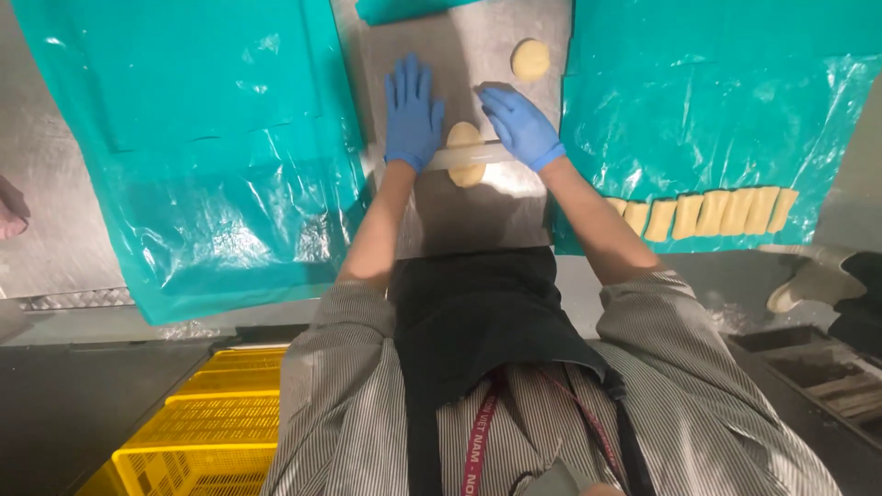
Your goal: Rolling out pieces of dough using a rolling pin and folding them into uniform shapes on a kitchen workbench.
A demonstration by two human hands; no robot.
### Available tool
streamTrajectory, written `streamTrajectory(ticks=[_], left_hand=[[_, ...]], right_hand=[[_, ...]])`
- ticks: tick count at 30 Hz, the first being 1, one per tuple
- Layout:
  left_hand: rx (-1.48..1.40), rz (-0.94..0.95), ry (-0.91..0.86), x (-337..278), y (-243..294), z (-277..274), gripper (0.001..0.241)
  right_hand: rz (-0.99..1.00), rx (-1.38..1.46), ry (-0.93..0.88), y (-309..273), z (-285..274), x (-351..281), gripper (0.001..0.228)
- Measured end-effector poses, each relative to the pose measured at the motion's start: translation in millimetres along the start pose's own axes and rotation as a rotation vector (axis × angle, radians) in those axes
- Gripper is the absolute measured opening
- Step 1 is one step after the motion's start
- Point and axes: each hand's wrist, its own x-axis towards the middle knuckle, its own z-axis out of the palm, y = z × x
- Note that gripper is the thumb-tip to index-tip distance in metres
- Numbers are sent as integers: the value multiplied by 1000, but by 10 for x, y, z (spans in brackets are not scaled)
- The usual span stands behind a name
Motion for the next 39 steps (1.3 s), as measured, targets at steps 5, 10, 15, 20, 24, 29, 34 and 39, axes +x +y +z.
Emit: streamTrajectory(ticks=[5, 10, 15, 20, 24, 29, 34, 39], left_hand=[[34, -113, -103, -604, 279, 8, 72], [84, -145, -224, -1081, 503, -101, 76], [28, -129, -305, -1493, 629, -198, 78], [8, 52, -253, -2149, 358, 22, 67], [0, 290, -371, -2551, -64, 197, 58], [184, 292, -223, -2115, 86, 118, 59], [146, -20, -263, -985, 261, 5, 74], [266, -95, -168, 71, 115, -97, 71]], right_hand=[[257, -356, 3, -416, 132, -435, 60], [325, -461, 20, -681, 349, -986, 73], [245, -520, 96, -811, 571, -1562, 63], [134, -474, 104, -931, 454, -1859, 45], [104, -151, 44, -825, 489, -2072, 33], [160, -281, 11, -792, 389, -1592, 47], [339, -410, -25, -413, 267, -590, 61], [186, -407, -51, 357, 126, 130, 62]])
